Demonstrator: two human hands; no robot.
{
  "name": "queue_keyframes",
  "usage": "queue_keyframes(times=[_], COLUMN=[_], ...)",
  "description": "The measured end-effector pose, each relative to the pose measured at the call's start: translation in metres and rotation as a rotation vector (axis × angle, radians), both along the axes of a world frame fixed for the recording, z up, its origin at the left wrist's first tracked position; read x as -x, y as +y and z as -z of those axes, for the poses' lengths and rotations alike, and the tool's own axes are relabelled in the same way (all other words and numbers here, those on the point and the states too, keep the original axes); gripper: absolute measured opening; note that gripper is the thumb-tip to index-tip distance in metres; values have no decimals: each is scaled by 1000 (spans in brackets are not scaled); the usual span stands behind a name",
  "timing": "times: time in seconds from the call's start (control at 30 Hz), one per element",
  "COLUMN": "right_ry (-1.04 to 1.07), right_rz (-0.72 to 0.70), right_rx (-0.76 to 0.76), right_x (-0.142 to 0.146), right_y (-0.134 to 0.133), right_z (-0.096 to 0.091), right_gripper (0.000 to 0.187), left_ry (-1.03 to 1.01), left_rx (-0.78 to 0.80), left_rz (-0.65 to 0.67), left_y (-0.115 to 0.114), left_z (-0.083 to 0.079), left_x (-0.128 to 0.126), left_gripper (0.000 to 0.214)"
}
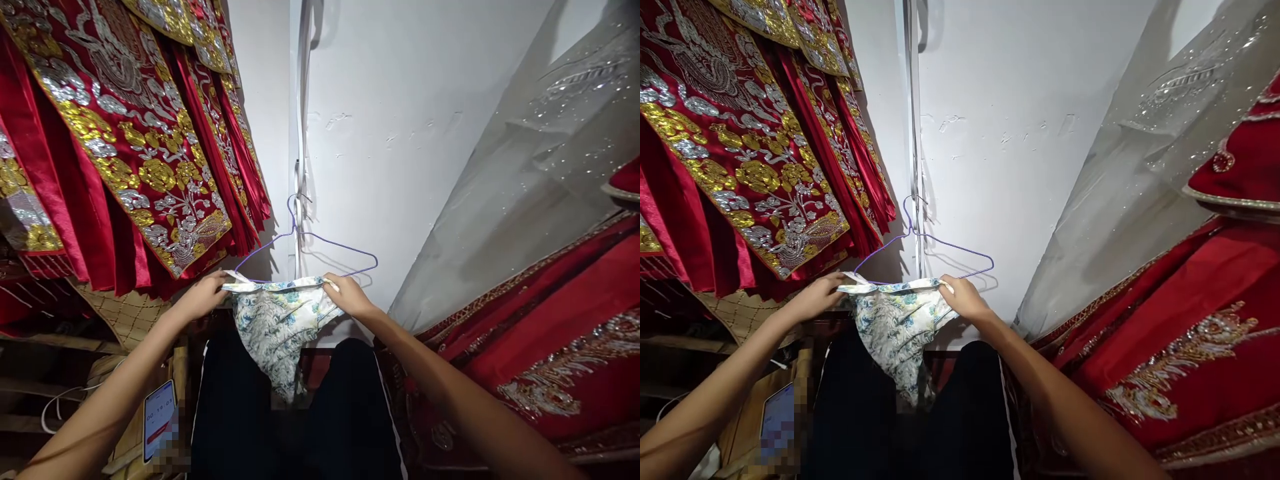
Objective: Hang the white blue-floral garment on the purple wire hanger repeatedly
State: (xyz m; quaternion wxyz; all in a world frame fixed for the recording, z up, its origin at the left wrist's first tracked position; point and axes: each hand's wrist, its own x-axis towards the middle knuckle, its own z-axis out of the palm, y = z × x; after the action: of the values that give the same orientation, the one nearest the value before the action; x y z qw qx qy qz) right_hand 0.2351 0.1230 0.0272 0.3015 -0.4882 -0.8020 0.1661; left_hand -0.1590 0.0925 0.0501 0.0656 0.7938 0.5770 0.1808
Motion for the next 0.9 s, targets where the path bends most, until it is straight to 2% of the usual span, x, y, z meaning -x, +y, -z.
queue_keyframes(times=[0.07,0.13,0.27,0.33,0.4,0.47,0.57,0.67,0.73,0.8,0.9], right_ry=[13,40,106,134,149,140,103,64,23,-13,13], right_rz=[-15,-26,-29,-32,-26,-4,9,42,101,167,325], right_rx=[0,-1,12,25,35,33,28,2,-45,-104,-187], right_x=[3,7,9,7,6,6,10,14,13,5,-17], right_y=[-3,-7,-9,-9,-9,-10,-16,-27,-36,-44,-49], right_z=[5,10,14,13,11,9,4,-1,-7,-13,-26], right_gripper=[22,22,23,23,22,21,20,17,18,30,63], left_ry=[-19,-51,-55,-71,-106,-160,-326,-437,-389,-319,-262], left_rx=[-31,-10,162,172,104,-31,-203,-225,-221,-230,-264], left_rz=[-8,-25,-62,-70,-91,-93,28,146,185,219,231], left_y=[4,9,20,24,26,27,30,38,44,50,53], left_z=[-10,-14,-4,2,3,-3,-21,-38,-45,-47,-49], left_x=[-5,-9,-12,-12,-14,-21,-38,-60,-71,-74,-70], left_gripper=[33,27,21,22,19,18,23,48,51,45,43])
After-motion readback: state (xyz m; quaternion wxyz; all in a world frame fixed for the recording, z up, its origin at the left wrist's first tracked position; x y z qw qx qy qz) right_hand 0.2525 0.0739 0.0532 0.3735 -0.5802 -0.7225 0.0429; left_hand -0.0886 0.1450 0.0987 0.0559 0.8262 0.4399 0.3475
